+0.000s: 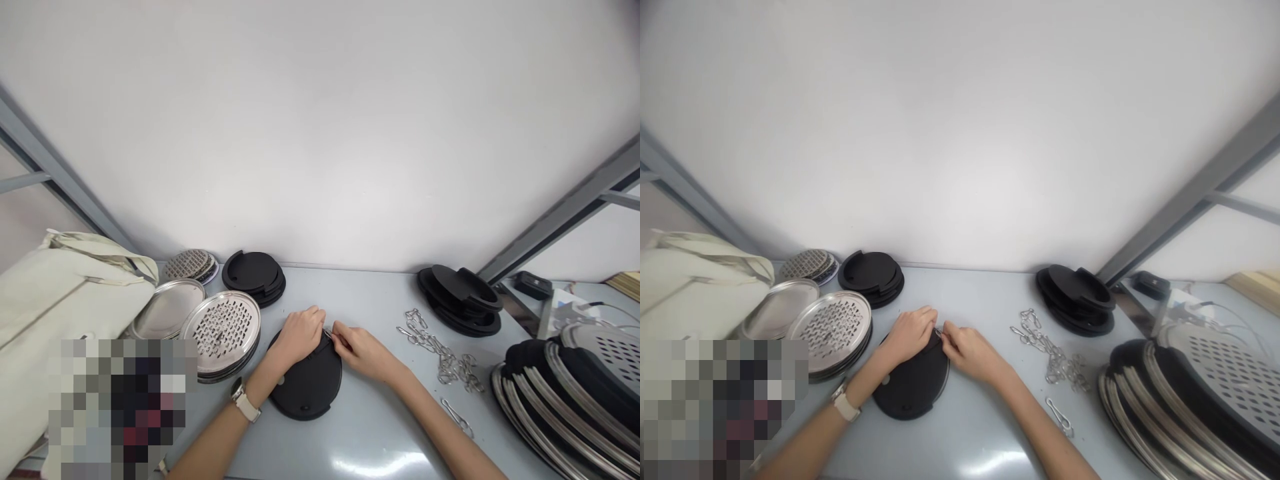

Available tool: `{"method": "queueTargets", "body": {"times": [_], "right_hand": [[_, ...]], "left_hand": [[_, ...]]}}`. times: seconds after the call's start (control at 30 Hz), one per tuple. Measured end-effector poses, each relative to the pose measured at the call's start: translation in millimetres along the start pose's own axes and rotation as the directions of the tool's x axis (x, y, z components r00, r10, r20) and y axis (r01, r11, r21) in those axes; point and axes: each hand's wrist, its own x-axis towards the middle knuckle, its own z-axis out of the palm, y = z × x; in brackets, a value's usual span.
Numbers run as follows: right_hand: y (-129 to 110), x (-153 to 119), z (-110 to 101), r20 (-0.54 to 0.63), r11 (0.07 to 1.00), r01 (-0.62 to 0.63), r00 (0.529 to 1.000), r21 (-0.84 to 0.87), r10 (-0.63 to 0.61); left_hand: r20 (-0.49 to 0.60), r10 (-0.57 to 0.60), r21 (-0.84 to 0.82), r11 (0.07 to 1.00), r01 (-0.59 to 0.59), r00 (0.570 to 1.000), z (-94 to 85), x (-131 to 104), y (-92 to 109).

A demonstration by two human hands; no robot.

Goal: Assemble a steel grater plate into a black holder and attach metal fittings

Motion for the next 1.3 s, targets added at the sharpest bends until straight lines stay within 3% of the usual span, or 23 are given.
{"method": "queueTargets", "body": {"times": [1.3], "right_hand": [[2.7,-1.1,2.2,0.021,0.994,0.012,1.000,-0.111,-0.010]], "left_hand": [[0.034,-0.025,-0.009,1.000,0.026,0.999,-4.4,-0.2,2.5]]}}
